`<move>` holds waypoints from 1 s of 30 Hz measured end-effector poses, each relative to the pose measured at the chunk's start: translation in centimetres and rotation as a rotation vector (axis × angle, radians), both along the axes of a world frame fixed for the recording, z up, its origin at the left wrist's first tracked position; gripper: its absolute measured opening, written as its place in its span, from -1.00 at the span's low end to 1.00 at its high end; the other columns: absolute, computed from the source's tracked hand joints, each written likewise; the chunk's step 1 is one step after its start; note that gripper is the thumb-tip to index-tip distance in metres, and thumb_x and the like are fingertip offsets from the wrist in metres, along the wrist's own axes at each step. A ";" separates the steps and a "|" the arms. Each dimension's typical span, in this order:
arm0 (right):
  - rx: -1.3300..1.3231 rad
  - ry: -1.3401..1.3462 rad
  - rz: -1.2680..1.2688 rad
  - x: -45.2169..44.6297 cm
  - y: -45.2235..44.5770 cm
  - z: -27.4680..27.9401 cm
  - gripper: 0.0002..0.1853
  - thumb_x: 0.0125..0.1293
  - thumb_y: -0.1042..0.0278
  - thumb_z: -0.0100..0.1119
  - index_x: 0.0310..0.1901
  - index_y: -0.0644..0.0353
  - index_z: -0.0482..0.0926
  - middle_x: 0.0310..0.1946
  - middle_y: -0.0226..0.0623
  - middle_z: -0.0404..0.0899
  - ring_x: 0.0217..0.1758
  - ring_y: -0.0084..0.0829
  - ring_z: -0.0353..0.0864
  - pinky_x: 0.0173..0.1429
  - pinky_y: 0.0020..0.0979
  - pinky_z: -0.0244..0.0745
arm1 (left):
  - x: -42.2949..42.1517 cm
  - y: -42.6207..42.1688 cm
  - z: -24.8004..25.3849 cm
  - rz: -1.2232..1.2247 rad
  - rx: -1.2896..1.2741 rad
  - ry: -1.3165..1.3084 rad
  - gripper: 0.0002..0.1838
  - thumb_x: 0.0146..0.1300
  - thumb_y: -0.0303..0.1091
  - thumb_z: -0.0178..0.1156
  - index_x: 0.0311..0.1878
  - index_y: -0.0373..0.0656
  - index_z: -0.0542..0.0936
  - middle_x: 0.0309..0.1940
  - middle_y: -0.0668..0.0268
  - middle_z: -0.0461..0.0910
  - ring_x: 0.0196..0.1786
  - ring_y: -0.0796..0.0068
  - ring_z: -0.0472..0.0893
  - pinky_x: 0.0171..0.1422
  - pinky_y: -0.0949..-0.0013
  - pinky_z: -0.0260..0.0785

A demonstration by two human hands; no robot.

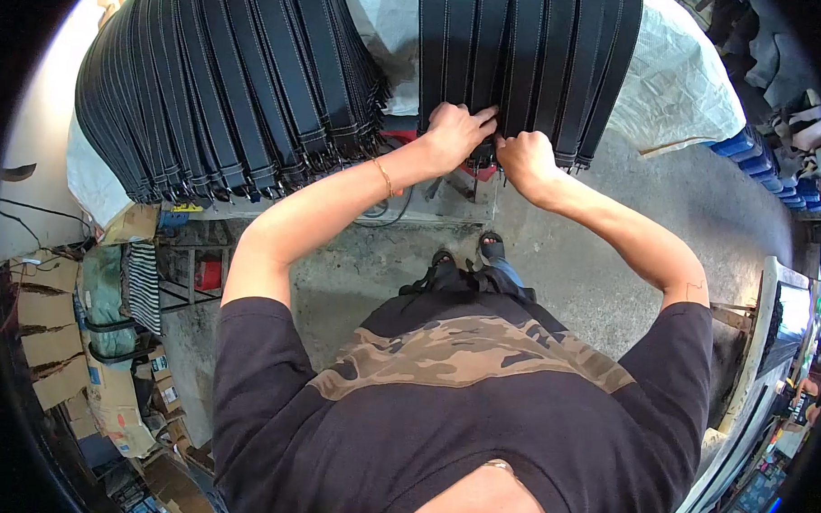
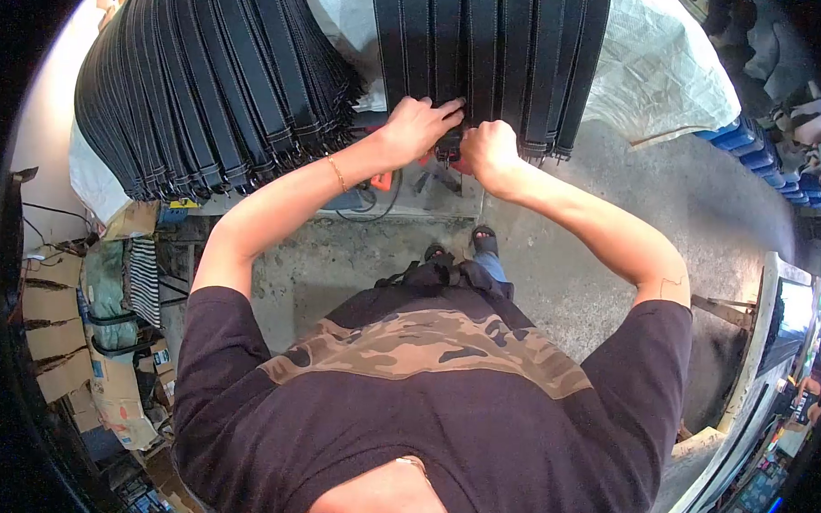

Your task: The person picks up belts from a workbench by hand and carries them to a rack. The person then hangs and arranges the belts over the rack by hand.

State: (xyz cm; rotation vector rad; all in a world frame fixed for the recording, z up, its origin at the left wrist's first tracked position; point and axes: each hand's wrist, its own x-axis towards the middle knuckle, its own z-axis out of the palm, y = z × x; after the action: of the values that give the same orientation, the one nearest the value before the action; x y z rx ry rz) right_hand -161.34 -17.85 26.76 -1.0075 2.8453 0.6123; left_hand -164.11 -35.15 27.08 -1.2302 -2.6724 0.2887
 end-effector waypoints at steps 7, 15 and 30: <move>-0.086 0.017 -0.006 -0.7 0.3 -0.7 -0.84 0.21 0.33 0.17 -0.22 0.07 0.69 -0.43 -0.38 0.72 -0.33 -0.38 0.75 -0.32 -0.35 0.56 | -1.0 0.9 0.9 -0.087 -0.089 -0.140 -0.65 0.13 -0.33 0.20 0.02 -0.14 0.56 0.08 0.16 0.55 -0.31 0.27 0.72 -0.29 0.22 0.53; -0.171 0.000 -0.047 -0.5 0.6 -0.7 -0.83 0.16 0.17 0.28 -0.44 0.02 0.74 -0.46 -0.40 0.72 -0.29 -0.40 0.75 -0.27 -0.38 0.58 | 0.3 1.1 2.4 -0.062 -0.074 -0.182 -0.63 0.04 -0.36 0.31 -0.05 -0.25 0.56 0.09 0.11 0.53 -0.23 0.22 0.72 -0.23 0.22 0.56; -1.199 -0.204 -0.545 6.3 1.0 -1.5 -0.37 0.16 0.47 0.29 0.25 0.54 0.33 0.12 0.30 0.49 0.15 0.15 0.55 0.19 -0.09 0.50 | 2.2 -2.6 -2.2 0.596 1.256 0.097 -0.44 0.20 -0.24 0.37 0.19 -0.32 0.46 0.11 0.02 0.55 0.17 0.05 0.52 0.32 0.17 0.29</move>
State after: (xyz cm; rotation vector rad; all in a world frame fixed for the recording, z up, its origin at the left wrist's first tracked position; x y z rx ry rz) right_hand -155.01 -16.84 25.30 -0.1901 2.9149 -1.2606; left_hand -161.95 -37.76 24.89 -0.0335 -2.2454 -1.0554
